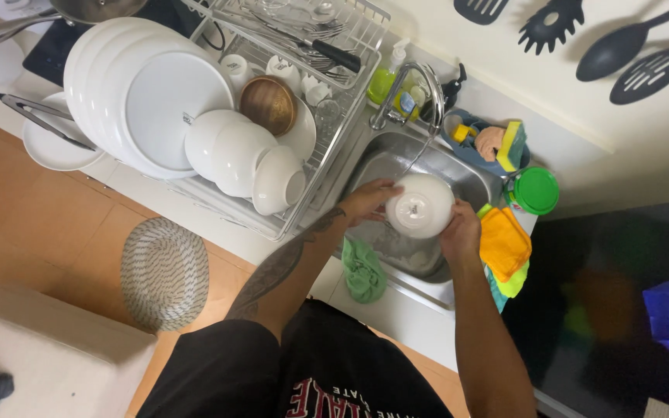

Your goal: The person stirs pieces of meat in a pot on an induction cooktop using tongs. They then move to the sink, pick up a white bowl, and wash it under running water with a green cloth.

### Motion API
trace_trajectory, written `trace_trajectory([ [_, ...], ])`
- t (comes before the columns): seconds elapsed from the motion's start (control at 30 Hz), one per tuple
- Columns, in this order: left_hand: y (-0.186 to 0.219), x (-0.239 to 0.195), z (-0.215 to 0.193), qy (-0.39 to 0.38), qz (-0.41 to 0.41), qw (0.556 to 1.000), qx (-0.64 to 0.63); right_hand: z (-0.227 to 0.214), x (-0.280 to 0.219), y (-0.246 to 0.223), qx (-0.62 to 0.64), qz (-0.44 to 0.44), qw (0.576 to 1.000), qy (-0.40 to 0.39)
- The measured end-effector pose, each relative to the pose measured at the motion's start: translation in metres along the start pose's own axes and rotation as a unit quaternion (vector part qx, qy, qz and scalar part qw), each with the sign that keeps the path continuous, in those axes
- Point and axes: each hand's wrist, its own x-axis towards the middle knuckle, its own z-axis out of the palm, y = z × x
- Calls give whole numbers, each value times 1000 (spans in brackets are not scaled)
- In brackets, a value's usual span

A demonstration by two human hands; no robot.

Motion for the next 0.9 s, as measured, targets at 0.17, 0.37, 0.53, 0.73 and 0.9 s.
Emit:
trace_trajectory([
  [0.17, -15, -5, 6, -45, -3, 998, -40, 30, -41, -12, 39, 67, 995, 57],
  [0.37, -47, -7, 21, -118, 54, 927, -351, -8, -22, 12, 24, 113, 990, 81],
  [0.53, -51, -47, 14, -64, 118, 870, -474, 0, 43, -10, -325, 81, 939, 77],
  [0.73, -71, -57, -5, 37, 150, 834, -529, 43, 176, -38, -291, 89, 953, -4],
  [0.9, -63, -70, -12, 23, 193, 831, -521, 69, 237, -21, -252, 136, 955, -78],
])
